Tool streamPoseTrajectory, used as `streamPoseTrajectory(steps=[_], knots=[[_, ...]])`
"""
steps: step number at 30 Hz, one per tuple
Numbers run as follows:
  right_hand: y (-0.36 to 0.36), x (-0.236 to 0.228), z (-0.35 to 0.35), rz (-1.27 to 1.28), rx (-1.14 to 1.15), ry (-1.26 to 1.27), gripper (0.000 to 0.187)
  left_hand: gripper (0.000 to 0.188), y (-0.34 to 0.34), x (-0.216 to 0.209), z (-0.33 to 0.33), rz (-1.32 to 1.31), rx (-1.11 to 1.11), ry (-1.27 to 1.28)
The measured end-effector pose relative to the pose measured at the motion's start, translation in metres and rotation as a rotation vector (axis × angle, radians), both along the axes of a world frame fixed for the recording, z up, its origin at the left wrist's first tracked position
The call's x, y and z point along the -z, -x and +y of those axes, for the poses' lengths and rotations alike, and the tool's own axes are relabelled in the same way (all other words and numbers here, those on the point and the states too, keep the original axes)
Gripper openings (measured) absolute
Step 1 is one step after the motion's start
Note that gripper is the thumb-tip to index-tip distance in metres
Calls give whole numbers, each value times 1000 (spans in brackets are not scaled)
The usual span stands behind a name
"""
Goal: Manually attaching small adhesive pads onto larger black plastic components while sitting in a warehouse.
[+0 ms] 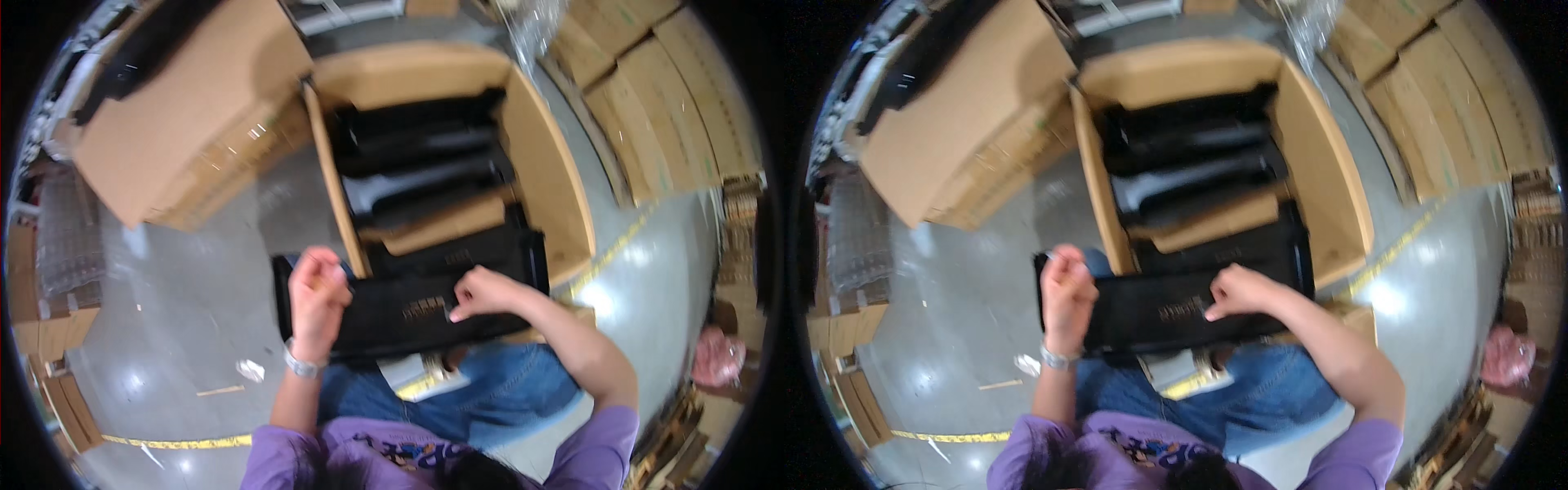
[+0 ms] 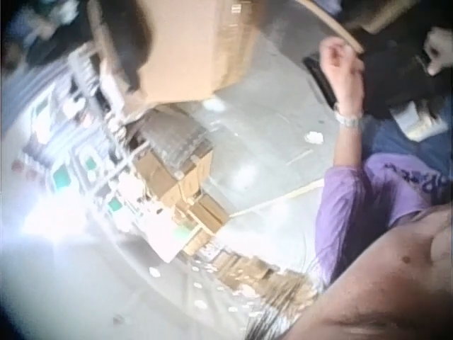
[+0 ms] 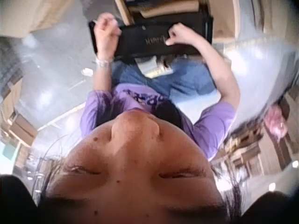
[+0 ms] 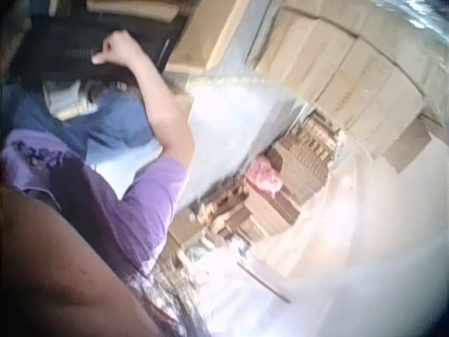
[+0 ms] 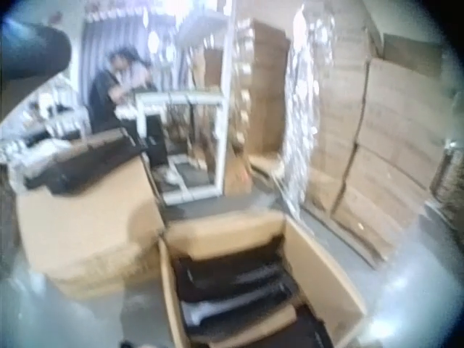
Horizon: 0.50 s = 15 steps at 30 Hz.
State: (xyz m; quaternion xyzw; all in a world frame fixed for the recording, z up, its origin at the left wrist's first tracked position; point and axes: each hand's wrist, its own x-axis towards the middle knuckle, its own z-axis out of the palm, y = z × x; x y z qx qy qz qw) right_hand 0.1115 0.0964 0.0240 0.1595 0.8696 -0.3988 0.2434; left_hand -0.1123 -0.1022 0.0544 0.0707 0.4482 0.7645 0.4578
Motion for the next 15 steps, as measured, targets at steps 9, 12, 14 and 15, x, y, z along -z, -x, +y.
streamPoseTrajectory(steps=[9, 12, 14, 15], knots=[[35, -125, -21, 424, 362, -114, 18, 31, -34, -4, -28, 1223, 674, 26], [36, -153, -32, 522, 270, -154, 15, 23, -48, 16, -39, 1891, 1103, 127], [32, -161, -38, 595, 195, -268, 12, 18, -50, 36, -37, 2000, 1201, 70], [31, -173, -44, 637, 174, -281, 11, 16, -48, 33, -31, 1928, 1278, 30]])
